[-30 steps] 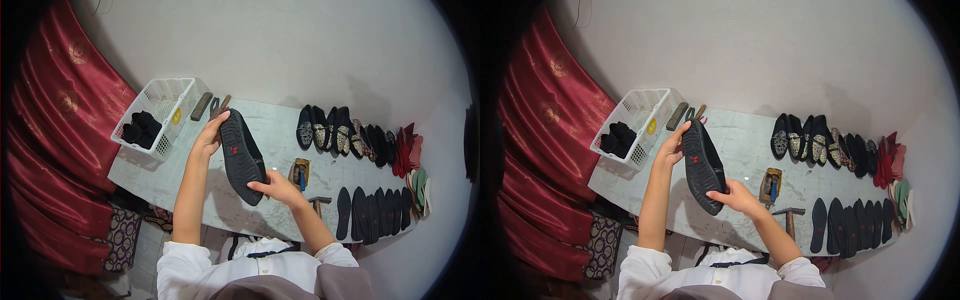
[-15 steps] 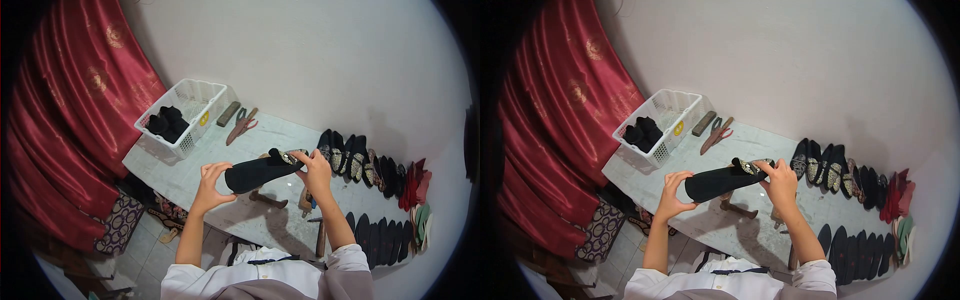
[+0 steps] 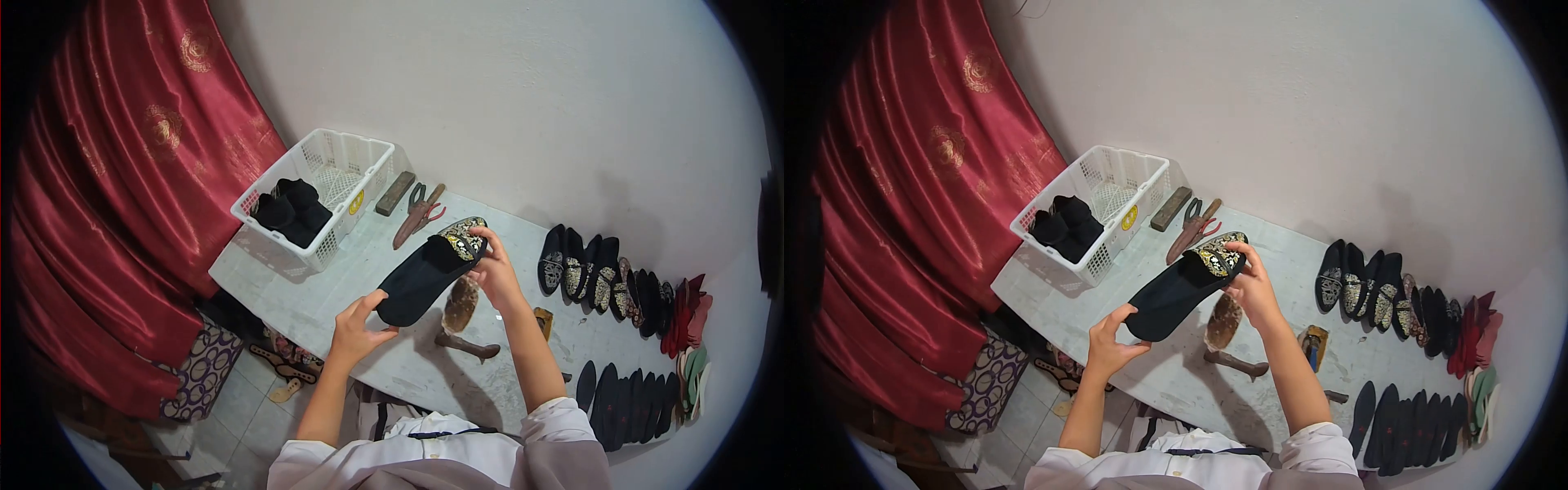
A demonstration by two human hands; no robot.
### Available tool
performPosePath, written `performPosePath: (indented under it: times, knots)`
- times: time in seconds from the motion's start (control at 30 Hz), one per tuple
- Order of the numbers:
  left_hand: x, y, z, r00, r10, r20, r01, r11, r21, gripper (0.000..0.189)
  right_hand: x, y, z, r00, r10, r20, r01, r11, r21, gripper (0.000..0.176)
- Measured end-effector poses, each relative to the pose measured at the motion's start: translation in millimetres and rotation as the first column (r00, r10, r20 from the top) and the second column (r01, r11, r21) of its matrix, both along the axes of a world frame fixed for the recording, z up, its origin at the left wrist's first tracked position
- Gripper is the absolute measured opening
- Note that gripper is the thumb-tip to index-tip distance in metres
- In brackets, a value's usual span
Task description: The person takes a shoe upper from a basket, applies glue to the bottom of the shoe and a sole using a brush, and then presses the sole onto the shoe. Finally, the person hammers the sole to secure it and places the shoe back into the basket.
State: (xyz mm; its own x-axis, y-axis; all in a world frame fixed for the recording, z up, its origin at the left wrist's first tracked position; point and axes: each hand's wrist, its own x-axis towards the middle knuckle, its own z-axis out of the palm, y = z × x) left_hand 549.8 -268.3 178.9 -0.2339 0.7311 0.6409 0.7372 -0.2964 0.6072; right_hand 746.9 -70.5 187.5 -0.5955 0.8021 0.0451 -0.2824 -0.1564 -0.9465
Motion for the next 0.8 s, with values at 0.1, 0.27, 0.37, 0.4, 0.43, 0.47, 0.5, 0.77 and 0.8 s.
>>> performPosePath:
  times: [0.1,0.27,0.37,0.4,0.43,0.47,0.5,0.77,0.8]
  knots:
    - [-26.7,10.9,-1.0,0.997,-0.03,-0.071,0.03,1.0,-0.008,0.066,-34.5,-4.7,22.7,0.958,0.023,-0.287,-0.118,0.941,-0.316,0.055]
    - [-78.1,31.3,-0.8,0.981,-0.114,-0.156,0.125,0.99,0.067,0.074,-101.5,-0.5,24.5,0.953,-0.215,-0.213,0.115,0.908,-0.402,0.065]
    - [-105.3,42.5,-0.2,0.971,-0.126,-0.205,0.143,0.987,0.07,0.073,-131.4,22.9,-10.7,0.924,-0.29,-0.25,0.104,0.818,-0.566,0.061]
    - [-112.8,46.6,0.7,0.966,-0.132,-0.22,0.151,0.986,0.071,0.073,-139.1,20.1,-6.5,0.927,-0.277,-0.254,0.081,0.808,-0.583,0.055]
    - [-119.9,50.2,1.6,0.962,-0.139,-0.235,0.16,0.985,0.072,0.072,-148.6,13.4,2.1,0.93,-0.264,-0.257,0.06,0.797,-0.601,0.05]
    - [-125.7,53.0,2.3,0.958,-0.145,-0.249,0.168,0.983,0.071,0.072,-157.3,7.2,8.4,0.932,-0.251,-0.26,0.038,0.784,-0.62,0.045]
    - [-130.0,54.7,3.6,0.956,-0.164,-0.242,0.184,0.981,0.062,0.071,-164.9,1.5,9.7,0.934,-0.263,-0.24,0.071,0.798,-0.598,0.041]
    - [-149.7,60.8,-11.5,0.947,-0.177,-0.267,0.199,0.978,0.056,0.063,-201.1,-23.7,19.2,0.968,-0.25,-0.017,0.205,0.832,-0.515,0.031]
    - [-153.4,60.9,-12.8,0.95,-0.17,-0.261,0.189,0.981,0.049,0.063,-205.1,-22.1,21.9,0.971,-0.239,0.001,0.207,0.837,-0.507,0.029]
